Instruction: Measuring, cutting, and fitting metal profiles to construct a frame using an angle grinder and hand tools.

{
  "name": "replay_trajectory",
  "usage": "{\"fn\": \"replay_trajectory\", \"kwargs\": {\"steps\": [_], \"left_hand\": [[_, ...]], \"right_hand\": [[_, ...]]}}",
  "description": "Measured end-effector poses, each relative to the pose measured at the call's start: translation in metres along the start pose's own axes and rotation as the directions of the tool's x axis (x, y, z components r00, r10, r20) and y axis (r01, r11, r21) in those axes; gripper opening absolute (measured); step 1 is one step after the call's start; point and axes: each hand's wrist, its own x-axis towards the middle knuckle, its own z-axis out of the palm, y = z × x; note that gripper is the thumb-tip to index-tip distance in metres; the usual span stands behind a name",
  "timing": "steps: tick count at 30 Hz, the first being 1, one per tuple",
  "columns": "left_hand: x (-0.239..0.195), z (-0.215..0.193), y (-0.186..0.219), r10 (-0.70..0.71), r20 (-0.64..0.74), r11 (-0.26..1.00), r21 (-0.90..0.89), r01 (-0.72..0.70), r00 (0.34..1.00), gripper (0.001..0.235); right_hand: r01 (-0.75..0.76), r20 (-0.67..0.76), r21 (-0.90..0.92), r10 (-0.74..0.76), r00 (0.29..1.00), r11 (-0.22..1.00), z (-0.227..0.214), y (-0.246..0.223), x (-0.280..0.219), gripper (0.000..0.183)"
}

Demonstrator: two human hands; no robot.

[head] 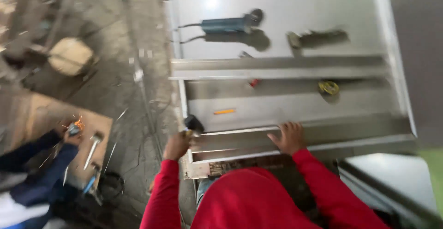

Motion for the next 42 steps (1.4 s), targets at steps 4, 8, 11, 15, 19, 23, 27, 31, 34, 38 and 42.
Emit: {"fn": "replay_trajectory", "kwargs": {"steps": [4,8,11,15,19,23,27,31,34,38,42], "left_hand": [[0.017,0.005,-0.006,-0.012,-0.059,1.0,-0.03,0.01,0.998,0.055],[0.022,-0.006,0.007,0.104,0.085,0.962,0.243,-0.122,0.991,0.05],[0.032,-0.009,0.012,0.097,-0.029,0.972,0.22,-0.088,0.995,0.045],[0.022,-0.013,0.021,0.3,0.173,0.697,0.631,-0.339,0.938,0.036],[0.041,-0.01,0.011,0.196,-0.007,0.939,0.291,-0.186,0.981,0.041],[0.01,-0.026,0.034,0.176,0.15,0.921,0.323,-0.217,0.973,0.04],[0.013,-0.033,0.035,0.193,0.107,0.919,0.328,-0.218,0.975,0.035],[0.028,-0.027,0.029,0.051,0.21,0.907,0.399,-0.133,0.976,0.054],[0.032,-0.036,0.029,0.112,0.123,0.947,0.289,-0.143,0.986,0.061],[0.048,-0.019,0.003,0.083,-0.054,0.986,0.147,-0.074,0.995,0.05],[0.05,0.004,-0.006,0.109,0.134,0.941,0.305,-0.146,0.985,0.041]], "right_hand": [[0.0,-0.032,0.005,0.0,0.999,1.0,0.002,0.004,0.002,0.073],[0.043,-0.161,0.051,-0.034,0.986,0.998,0.014,0.01,-0.008,0.067],[0.067,-0.167,0.04,-0.06,0.984,0.997,0.018,0.016,-0.001,0.067],[0.081,-0.167,0.051,-0.071,0.983,0.995,0.019,0.018,-0.008,0.066],[0.059,-0.077,0.057,-0.055,0.996,0.997,0.015,0.016,-0.008,0.07],[0.075,-0.058,0.062,-0.071,0.996,0.995,0.016,0.015,-0.007,0.07],[0.056,-0.054,0.068,-0.052,0.997,0.996,0.018,0.018,-0.005,0.071],[0.049,0.031,0.027,-0.05,0.998,0.998,0.011,0.011,-0.006,0.06],[0.085,-0.007,-0.032,-0.085,0.996,0.996,0.013,0.011,-0.011,0.057],[0.125,0.022,-0.077,-0.124,0.992,0.989,0.032,0.017,-0.012,0.065],[0.123,0.036,-0.067,-0.121,0.992,0.99,0.029,0.017,-0.018,0.062]]}}
